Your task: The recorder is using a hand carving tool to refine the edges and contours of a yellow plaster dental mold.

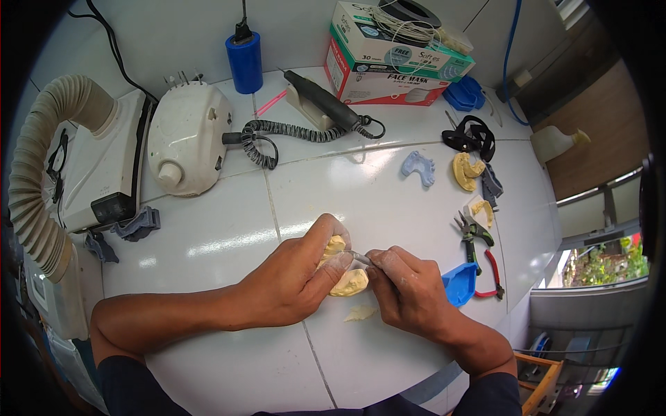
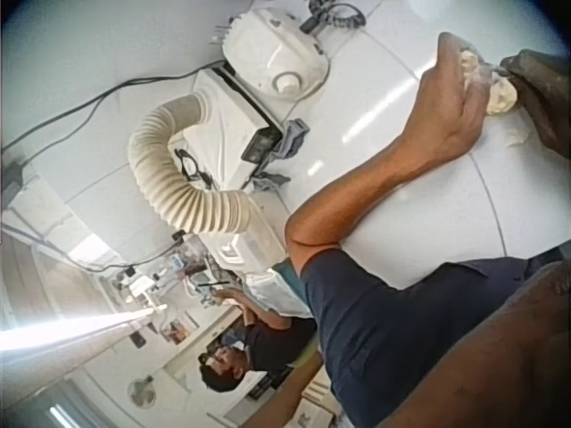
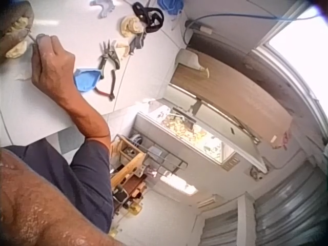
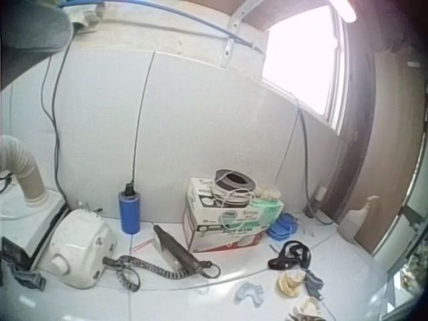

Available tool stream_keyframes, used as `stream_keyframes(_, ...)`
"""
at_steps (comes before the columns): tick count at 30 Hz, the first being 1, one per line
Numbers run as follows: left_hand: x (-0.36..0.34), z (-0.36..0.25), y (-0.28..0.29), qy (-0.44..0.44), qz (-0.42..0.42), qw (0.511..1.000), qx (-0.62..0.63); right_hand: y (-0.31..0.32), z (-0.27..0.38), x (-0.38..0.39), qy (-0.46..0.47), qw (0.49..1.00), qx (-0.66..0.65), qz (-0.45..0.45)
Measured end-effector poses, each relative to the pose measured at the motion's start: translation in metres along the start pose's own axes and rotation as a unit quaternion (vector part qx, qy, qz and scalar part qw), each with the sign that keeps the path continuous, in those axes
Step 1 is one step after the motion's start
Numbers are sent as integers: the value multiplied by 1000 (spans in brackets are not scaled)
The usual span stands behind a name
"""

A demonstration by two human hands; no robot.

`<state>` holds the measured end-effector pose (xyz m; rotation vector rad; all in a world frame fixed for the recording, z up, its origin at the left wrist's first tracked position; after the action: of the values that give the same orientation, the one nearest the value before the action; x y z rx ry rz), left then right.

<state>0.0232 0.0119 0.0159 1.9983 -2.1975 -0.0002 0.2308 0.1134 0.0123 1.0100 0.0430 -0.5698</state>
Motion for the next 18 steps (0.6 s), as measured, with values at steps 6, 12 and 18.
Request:
stream_keyframes(6, 0, -1, 1, 10, -8, 1000, -3, 0, 0, -1, 4, 1000, 9, 2)
stream_keyframes(12, 0, -2, 1, 19, -6, 1000, 1, -1, 0, 0, 5, 1000, 2, -7)
stream_keyframes(18, 0, 1, -1, 0, -22, 1000, 9, 0, 0, -1, 9, 1000, -2, -7)
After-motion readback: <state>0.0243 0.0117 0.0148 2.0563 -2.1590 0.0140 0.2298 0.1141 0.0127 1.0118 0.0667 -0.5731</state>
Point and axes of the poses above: each hand's wrist, its own x-axis away from the middle knuckle, its own y-axis out of the back of the hand, z = x × y, the point moved 1 cm from there along -x, towards the middle knuckle, and after that the axes turned 3 degrees about x, right-handed, at the moved point
